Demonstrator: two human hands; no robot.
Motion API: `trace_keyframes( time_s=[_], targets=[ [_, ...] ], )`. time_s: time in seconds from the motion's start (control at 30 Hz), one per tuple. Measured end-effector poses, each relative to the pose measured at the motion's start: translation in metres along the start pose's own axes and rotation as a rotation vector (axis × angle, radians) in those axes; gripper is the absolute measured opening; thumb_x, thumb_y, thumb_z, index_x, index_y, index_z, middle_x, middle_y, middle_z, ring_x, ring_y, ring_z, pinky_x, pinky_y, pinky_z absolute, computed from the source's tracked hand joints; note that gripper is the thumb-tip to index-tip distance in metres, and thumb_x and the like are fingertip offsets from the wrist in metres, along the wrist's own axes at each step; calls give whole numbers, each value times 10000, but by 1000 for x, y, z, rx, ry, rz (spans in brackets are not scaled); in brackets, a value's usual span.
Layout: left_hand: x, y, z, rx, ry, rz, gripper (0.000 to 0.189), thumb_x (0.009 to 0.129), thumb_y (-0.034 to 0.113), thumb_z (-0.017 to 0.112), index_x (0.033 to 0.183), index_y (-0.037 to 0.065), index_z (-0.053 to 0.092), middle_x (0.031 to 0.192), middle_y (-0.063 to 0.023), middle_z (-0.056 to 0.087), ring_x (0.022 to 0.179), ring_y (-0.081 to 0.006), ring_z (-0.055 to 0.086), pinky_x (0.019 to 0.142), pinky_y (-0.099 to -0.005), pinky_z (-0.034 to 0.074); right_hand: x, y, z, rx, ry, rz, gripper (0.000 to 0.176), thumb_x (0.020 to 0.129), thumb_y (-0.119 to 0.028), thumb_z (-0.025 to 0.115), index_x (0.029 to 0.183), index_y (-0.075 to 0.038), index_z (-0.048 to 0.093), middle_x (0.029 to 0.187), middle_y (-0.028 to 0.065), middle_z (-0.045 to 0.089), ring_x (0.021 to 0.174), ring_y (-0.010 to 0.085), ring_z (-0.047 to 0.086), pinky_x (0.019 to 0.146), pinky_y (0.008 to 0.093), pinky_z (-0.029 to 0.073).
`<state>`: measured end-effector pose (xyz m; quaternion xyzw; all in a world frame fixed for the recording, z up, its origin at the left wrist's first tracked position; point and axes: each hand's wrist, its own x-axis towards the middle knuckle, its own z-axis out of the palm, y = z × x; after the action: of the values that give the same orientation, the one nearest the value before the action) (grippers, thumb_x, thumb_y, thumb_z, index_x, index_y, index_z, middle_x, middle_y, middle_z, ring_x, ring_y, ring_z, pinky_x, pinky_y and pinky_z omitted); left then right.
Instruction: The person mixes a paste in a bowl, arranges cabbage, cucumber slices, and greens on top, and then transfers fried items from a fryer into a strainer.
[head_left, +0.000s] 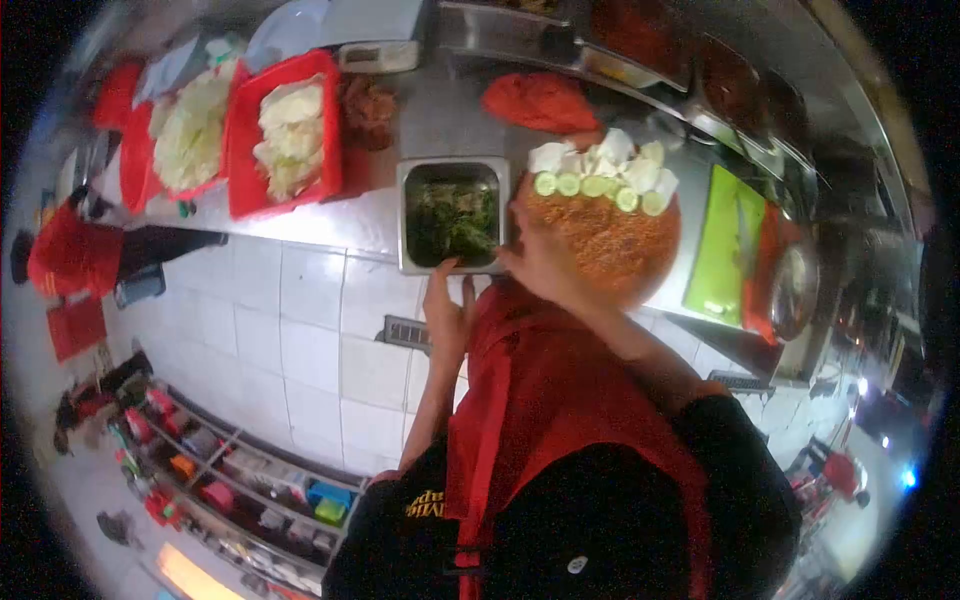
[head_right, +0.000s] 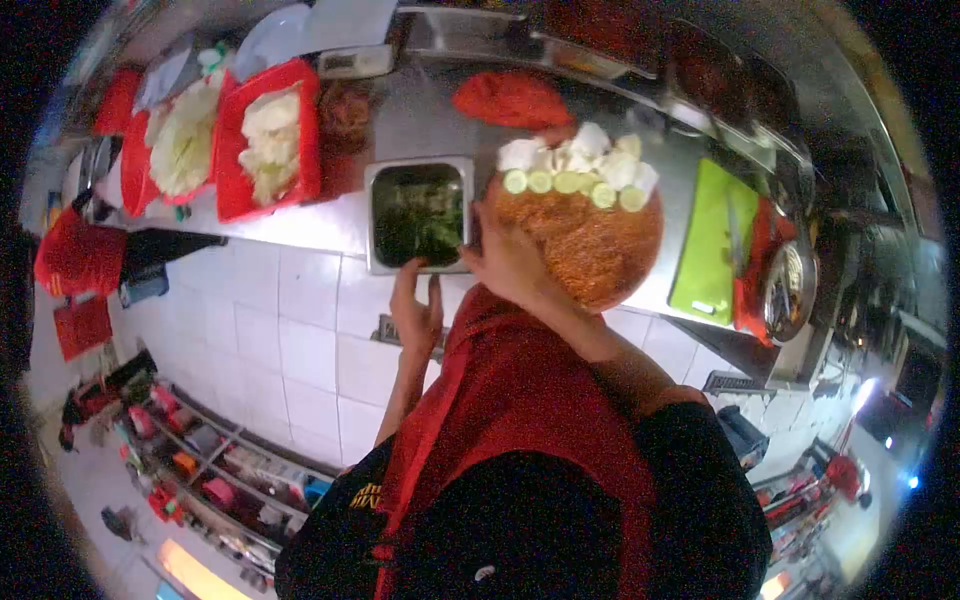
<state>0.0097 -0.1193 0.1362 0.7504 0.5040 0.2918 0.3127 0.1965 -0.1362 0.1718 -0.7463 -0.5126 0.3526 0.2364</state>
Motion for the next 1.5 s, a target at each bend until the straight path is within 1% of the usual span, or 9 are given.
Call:
trace_keyframes(
  time_s=[0.07, 0.3, 0.63, 0.9, 0.93, 1.07, 1.2, 1.33, 1.5],
  targets=[
    [0, 5, -9, -149, -7, -71, 378, 837, -21, 635, 1202, -3, 539, 1080, -218, 636, 1032, -380, 628, 886, -419, 495, 2, -14, -16, -279, 405, -247, 529, 819, -220, 691, 1281, -24, 523, 1145, 229, 622, 1065, 367, 605, 904, 456, 512],
    [-2, -5, -20, -287, 72, -166, 433, 845, -47, 581, 1254, -28, 441, 1097, -210, 625, 1030, -335, 642, 893, -383, 498, 53, -38, 9, -523, 10, -551, 217, 812, -116, 619, 1016, -74, 681, 1022, 113, 629, 1036, 302, 596, 902, 418, 494],
    [6, 0, -32, -236, 52, -217, 440, 858, -44, 575, 1268, -27, 416, 1028, -199, 654, 977, -307, 668, 864, -375, 502, 90, -29, 38, -477, -47, -890, 110, 805, -97, 621, 867, -63, 705, 965, 97, 614, 972, 294, 589, 832, 412, 515],
    [22, 3, -70, -154, -57, -274, 385, 856, -31, 612, 1221, 53, 524, 853, -119, 698, 834, -233, 708, 717, -343, 539, 101, -27, -17, 298, -174, -204, 199, 887, -167, 672, 1041, -40, 683, 868, 68, 712, 765, 192, 682, 705, 328, 525],
    [26, 1, -73, -151, -76, -226, 369, 872, -16, 620, 1226, 61, 549, 893, -119, 694, 857, -217, 702, 709, -342, 550, 100, -22, -18, 533, -191, -278, 182, 923, -156, 651, 1040, -18, 668, 831, 37, 685, 759, 110, 642, 678, 277, 506],
    [59, 25, -65, -268, -50, -142, 356, 916, 25, 612, 1265, 27, 544, 1050, -155, 660, 888, -198, 677, 750, -334, 567, 91, -29, -37, 605, -274, -90, 172, 932, -120, 637, 1062, -8, 650, 847, 19, 671, 753, 101, 628, 659, 268, 503],
    [81, 31, -43, -570, -102, -161, 285, 956, 83, 597, 1215, -20, 537, 1059, -161, 651, 897, -162, 661, 730, -314, 567, 84, -25, -34, 862, -279, -116, 186, 942, -116, 629, 1099, -19, 615, 956, 38, 666, 785, 122, 641, 658, 274, 521],
    [89, 23, -34, -421, -187, -237, 216, 981, 110, 576, 1151, -18, 538, 1020, -127, 649, 871, -154, 655, 753, -299, 560, 87, -19, -30, 943, -306, -10, 195, 955, -119, 614, 1129, -33, 595, 1047, 41, 658, 868, 130, 650, 723, 267, 527],
    [86, 22, -36, -1035, -115, -408, 207, 1029, 137, 477, 1175, 8, 543, 1080, -71, 606, 970, -146, 605, 856, -321, 538, 78, -30, -29, 857, -213, 15, 179, 956, -100, 600, 1123, -34, 597, 1048, 53, 664, 885, 139, 651, 738, 279, 531]
  ],
)
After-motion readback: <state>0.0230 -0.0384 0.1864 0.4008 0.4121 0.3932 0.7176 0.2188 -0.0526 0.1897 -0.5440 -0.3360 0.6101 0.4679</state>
